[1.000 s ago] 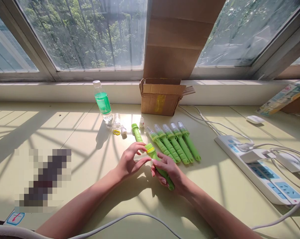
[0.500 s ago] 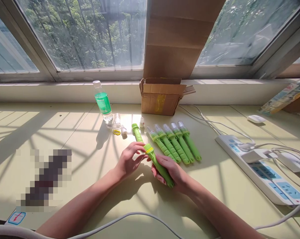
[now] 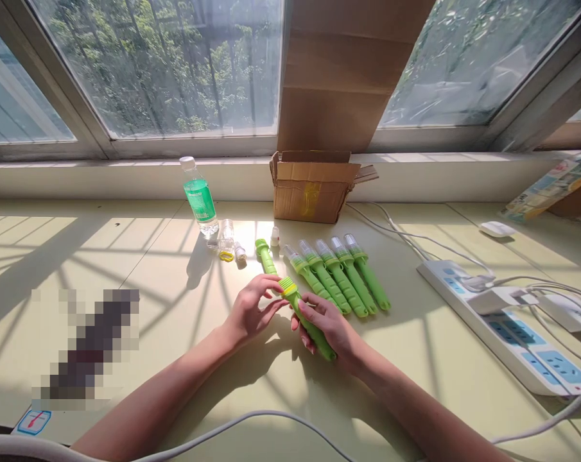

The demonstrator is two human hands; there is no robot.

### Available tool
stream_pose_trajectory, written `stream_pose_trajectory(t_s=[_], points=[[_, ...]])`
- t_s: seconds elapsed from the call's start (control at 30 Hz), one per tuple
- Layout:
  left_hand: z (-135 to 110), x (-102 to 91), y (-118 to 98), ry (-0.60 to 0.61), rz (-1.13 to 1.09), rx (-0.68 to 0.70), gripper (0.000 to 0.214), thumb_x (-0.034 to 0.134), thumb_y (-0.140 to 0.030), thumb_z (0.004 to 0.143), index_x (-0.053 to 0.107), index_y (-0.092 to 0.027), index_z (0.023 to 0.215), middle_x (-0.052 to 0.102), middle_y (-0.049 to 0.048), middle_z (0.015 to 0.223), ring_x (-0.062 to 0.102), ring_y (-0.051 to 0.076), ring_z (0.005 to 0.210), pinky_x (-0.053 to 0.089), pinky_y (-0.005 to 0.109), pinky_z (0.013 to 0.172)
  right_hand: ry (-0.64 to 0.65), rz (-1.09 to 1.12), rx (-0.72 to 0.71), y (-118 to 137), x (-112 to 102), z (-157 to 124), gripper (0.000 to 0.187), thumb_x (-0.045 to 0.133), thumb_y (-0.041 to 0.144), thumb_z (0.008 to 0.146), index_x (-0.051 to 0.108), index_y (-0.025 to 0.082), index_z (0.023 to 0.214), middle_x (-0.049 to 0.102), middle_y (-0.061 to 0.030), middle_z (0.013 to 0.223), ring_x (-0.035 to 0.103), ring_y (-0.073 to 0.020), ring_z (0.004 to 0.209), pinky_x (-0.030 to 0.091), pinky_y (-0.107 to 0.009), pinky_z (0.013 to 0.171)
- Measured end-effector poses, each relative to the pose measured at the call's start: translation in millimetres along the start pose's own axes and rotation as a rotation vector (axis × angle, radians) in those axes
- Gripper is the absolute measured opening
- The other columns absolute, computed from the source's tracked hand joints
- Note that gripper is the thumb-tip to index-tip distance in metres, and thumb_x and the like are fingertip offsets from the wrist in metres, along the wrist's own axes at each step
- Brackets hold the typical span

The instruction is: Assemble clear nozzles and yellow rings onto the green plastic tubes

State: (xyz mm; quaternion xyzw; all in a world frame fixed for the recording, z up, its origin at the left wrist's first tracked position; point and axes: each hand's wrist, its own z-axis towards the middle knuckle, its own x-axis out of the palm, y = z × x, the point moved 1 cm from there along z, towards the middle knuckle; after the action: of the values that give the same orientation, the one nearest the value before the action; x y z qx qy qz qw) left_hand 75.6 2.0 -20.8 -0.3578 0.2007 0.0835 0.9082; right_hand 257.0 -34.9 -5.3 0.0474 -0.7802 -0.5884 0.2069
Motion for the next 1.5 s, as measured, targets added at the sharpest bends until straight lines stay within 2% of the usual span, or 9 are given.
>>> stream_pose_trajectory(t_s=[0.23,0.37,0.5,0.77,0.93,1.03,1.2,1.37,1.5], points=[[-1.2,1.0,1.2,-0.012,0.012,-0.029,0.016,0.068,-0.020,0.083,0.057,-0.021,0.096,0.065,0.0077,0.104,0.067,0.018,0.088,0.060,0.033,0.069,0.033,-0.034,0.042,1.5,-1.2,-2.6,0.038,0.048,0.050,0.094,0.054,0.017,0.076,0.063,-0.0025,0.066,0.043,-0.0060,0.040,0.031,-0.018,0.035],[-1.5,1.4,1.3,-0.008,0.009,-0.020,0.020,0.071,-0.022,0.081,0.057,-0.023,0.096,0.065,0.0069,0.101,0.067,0.020,0.092,0.060,0.034,0.069,0.007,-0.023,0.051,-2.2,-2.4,-0.6,0.031,0.057,0.050,0.089,0.052,0.019,0.088,0.064,-0.0004,0.062,0.038,-0.0051,0.031,0.026,-0.017,0.029],[-0.8,1.2,0.8,0.007,-0.013,-0.030,0.021,0.071,-0.022,0.081,0.057,-0.024,0.097,0.064,0.0064,0.101,0.066,0.020,0.095,0.061,0.033,0.068,0.000,-0.031,0.042,-4.1,-3.2,1.2,0.034,0.068,0.045,0.082,0.049,0.021,0.094,0.066,0.0011,0.064,0.039,-0.0055,0.029,0.028,-0.016,0.027],[2.4,-0.9,-3.8,0.043,-0.063,-0.010,0.028,0.071,-0.020,0.080,0.057,-0.024,0.103,0.063,0.0085,0.108,0.063,0.022,0.102,0.062,0.033,0.067,0.003,0.054,-0.011,4.6,1.4,-1.0,0.030,0.064,0.048,0.085,0.057,0.018,0.086,0.061,-0.0002,0.078,0.054,-0.0079,0.046,0.040,-0.019,0.038],[1.6,-0.5,-3.3,0.020,-0.040,-0.011,0.015,0.064,-0.016,0.085,0.057,-0.023,0.097,0.063,0.0076,0.107,0.065,0.019,0.093,0.062,0.035,0.068,0.017,0.089,0.055,4.0,-0.2,-2.3,0.029,0.061,0.045,0.086,0.056,0.017,0.081,0.060,-0.0004,0.069,0.046,-0.0060,0.043,0.033,-0.017,0.036],[1.2,-0.4,-2.1,0.011,-0.036,-0.013,0.013,0.065,-0.018,0.085,0.057,-0.021,0.095,0.064,0.0079,0.105,0.066,0.019,0.093,0.061,0.034,0.070,-0.001,0.074,0.057,3.1,-1.5,-1.8,0.028,0.066,0.043,0.083,0.055,0.018,0.091,0.064,0.0001,0.067,0.039,-0.0049,0.035,0.029,-0.017,0.031],[1.5,-1.3,-1.5,0.003,-0.031,-0.008,0.014,0.067,-0.019,0.083,0.057,-0.020,0.093,0.063,0.0080,0.104,0.065,0.019,0.094,0.061,0.033,0.070,-0.022,0.012,0.085,4.9,-1.0,-1.4,0.033,0.075,0.042,0.073,0.057,0.017,0.086,0.066,-0.0001,0.065,0.043,-0.0061,0.033,0.030,-0.018,0.029],[1.5,-0.4,-0.6,0.027,-0.073,-0.029,0.019,0.064,-0.016,0.085,0.057,-0.023,0.101,0.062,0.0075,0.106,0.065,0.018,0.091,0.061,0.032,0.069,-0.008,0.073,0.060,7.5,-0.8,-1.9,0.035,0.069,0.048,0.078,0.062,0.014,0.079,0.069,-0.0074,0.076,0.054,-0.0098,0.048,0.041,-0.021,0.041],[2.1,-0.3,-1.8,0.056,-0.125,-0.070,0.017,0.064,-0.018,0.085,0.057,-0.022,0.100,0.061,0.0076,0.107,0.064,0.018,0.094,0.061,0.030,0.066,0.037,0.126,0.099,6.1,-2.2,-2.7,0.036,0.058,0.049,0.086,0.062,0.014,0.078,0.064,-0.0042,0.065,0.046,-0.0075,0.041,0.035,-0.020,0.037]])
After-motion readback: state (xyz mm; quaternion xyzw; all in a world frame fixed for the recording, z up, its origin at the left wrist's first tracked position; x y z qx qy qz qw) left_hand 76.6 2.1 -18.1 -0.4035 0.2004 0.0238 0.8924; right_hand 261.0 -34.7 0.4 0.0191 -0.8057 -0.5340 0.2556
